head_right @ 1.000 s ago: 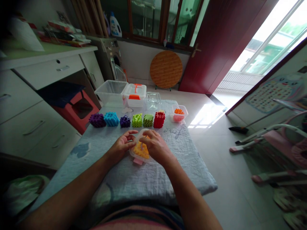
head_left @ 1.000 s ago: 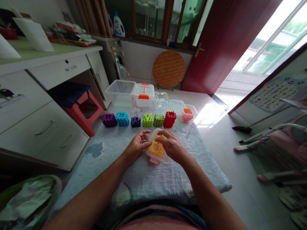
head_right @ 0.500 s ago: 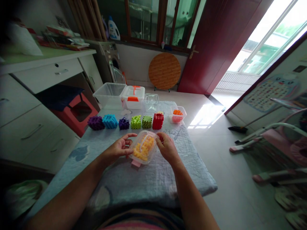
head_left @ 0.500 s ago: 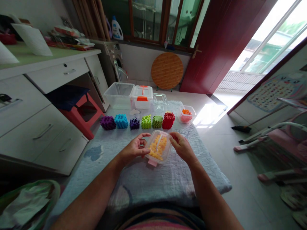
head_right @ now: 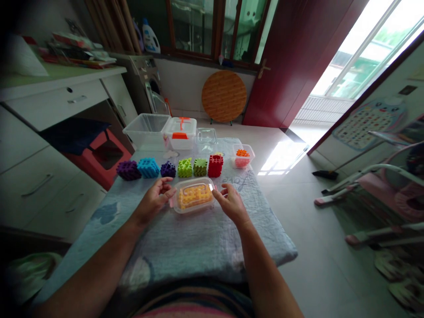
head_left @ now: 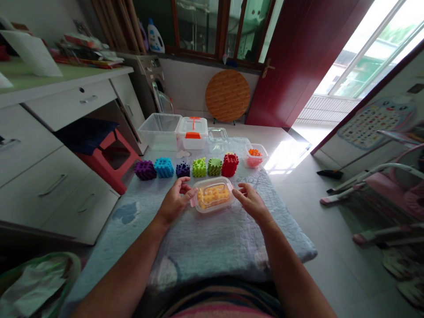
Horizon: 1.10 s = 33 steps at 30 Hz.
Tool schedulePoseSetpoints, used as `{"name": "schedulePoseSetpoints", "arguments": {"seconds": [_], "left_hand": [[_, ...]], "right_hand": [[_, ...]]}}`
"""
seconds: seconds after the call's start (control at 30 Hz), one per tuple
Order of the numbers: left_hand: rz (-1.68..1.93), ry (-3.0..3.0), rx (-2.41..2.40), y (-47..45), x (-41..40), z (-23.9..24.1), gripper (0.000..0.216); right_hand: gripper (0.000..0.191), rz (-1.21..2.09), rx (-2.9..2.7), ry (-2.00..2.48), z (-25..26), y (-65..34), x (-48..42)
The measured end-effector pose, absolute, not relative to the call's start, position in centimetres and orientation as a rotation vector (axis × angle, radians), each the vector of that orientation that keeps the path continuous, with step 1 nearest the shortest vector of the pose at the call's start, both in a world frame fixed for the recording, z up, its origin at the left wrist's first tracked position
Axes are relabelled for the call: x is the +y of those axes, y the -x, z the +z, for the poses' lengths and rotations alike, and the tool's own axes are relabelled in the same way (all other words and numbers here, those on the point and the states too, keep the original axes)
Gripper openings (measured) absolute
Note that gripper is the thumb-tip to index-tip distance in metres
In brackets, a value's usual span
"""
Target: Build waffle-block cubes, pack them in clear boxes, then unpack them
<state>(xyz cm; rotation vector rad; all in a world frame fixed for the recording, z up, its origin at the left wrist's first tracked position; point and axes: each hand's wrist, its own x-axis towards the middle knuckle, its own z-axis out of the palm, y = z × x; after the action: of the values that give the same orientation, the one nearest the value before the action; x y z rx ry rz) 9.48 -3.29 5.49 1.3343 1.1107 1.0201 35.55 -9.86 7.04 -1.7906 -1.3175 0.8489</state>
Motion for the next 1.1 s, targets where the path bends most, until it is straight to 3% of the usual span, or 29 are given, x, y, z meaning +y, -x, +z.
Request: {"name": "schedulePoseSetpoints", "arguments": {"seconds": [0.2,0.57,1.1], "left_hand": [[0.709,-1.31,1.031,-9.6,-4.0,5.7,0.068],[0.938,-1.531,1.132,-10.5,-5.4,6.4,0.064],[0.999,-1.586,1.078,-10.9,-6.0,6.8,0.063]], "right_hand": [[0.044,0.998,-1.477,1.71,6.8,-34.7,-9.4],[0.026,0.531,-1.635,1.787,8.4,-32.7,-10.7],[0.025,0.314,-1.812,2.029,9.1,-31.6,-10.6]]}}
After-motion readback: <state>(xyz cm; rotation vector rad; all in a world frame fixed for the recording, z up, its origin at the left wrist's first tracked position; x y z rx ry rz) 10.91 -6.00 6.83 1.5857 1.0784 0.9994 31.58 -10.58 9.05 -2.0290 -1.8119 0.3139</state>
